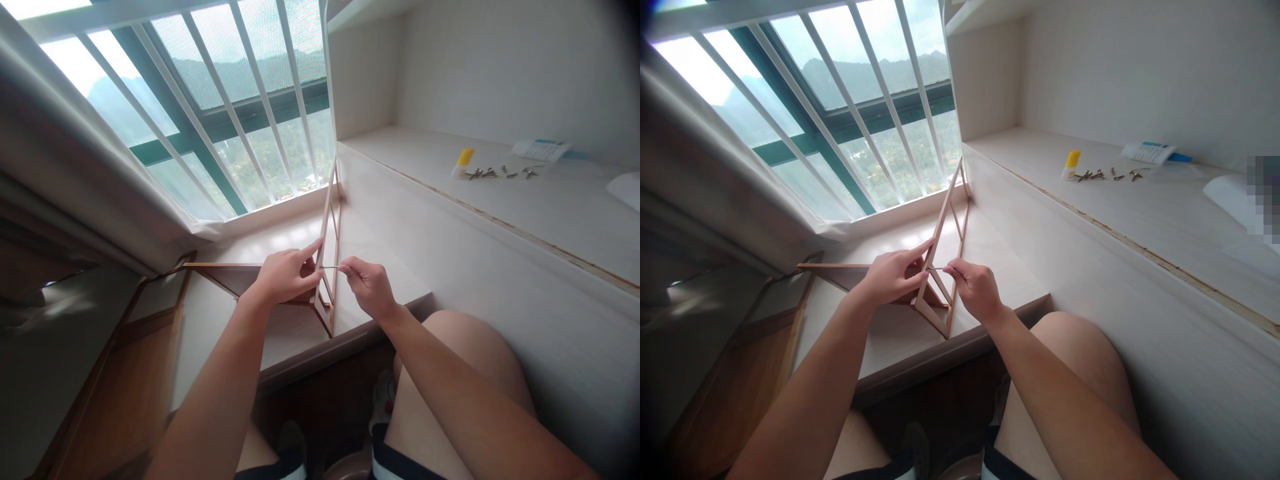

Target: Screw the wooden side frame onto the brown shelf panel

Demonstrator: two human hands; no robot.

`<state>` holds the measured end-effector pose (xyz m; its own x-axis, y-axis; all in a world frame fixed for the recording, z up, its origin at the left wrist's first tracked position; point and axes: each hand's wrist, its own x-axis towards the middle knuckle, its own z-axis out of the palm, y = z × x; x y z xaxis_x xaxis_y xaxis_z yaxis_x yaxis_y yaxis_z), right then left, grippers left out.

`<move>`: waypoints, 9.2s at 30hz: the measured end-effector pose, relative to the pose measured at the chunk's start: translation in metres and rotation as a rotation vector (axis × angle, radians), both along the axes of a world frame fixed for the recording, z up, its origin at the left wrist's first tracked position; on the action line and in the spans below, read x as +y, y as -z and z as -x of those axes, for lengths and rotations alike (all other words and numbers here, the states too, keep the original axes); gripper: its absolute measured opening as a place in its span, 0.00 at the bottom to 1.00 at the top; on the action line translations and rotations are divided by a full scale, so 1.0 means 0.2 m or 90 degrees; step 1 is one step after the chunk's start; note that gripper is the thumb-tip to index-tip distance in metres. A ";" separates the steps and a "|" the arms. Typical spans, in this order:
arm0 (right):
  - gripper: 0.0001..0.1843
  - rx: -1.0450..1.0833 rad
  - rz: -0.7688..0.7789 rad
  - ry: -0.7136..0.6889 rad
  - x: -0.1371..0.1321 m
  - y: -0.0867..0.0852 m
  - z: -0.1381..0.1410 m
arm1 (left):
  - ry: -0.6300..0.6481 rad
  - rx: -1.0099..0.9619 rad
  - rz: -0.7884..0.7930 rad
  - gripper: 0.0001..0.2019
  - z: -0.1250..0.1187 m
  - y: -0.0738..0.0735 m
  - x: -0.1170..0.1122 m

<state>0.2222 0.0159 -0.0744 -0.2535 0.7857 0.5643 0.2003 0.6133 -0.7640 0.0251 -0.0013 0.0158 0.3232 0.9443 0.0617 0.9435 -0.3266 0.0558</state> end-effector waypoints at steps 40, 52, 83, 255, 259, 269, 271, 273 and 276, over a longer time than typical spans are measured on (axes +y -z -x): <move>0.23 0.065 0.139 0.012 -0.03 0.02 0.05 | 0.003 -0.007 -0.002 0.34 0.00 0.00 0.00; 0.18 0.024 0.026 0.021 0.00 0.01 0.01 | -0.009 0.000 0.008 0.33 0.00 0.00 0.00; 0.18 0.079 0.101 -0.022 -0.01 0.03 0.03 | -0.008 0.001 0.009 0.32 -0.01 -0.01 0.00; 0.18 0.093 0.091 -0.020 -0.01 0.04 0.05 | -0.009 -0.012 -0.004 0.32 0.00 0.01 0.01; 0.21 0.130 0.181 -0.040 -0.03 0.02 0.06 | -0.010 -0.010 -0.006 0.32 -0.01 0.01 0.01; 0.23 0.115 0.149 -0.013 -0.02 -0.01 0.04 | -0.005 -0.011 -0.004 0.32 -0.01 0.01 0.01; 0.21 0.085 0.092 0.002 -0.01 0.00 0.03 | -0.005 -0.011 -0.002 0.32 -0.01 0.00 0.01; 0.19 0.057 0.054 0.000 0.00 0.00 0.02 | -0.009 -0.010 0.001 0.32 -0.01 0.00 0.00; 0.19 0.033 0.025 -0.004 0.00 0.01 0.02 | -0.014 -0.009 0.002 0.32 -0.01 0.00 0.00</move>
<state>0.2179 0.0156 -0.0765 -0.2299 0.8062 0.5451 0.1557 0.5834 -0.7971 0.0272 -0.0008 0.0159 0.3022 0.9512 0.0630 0.9494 -0.3062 0.0698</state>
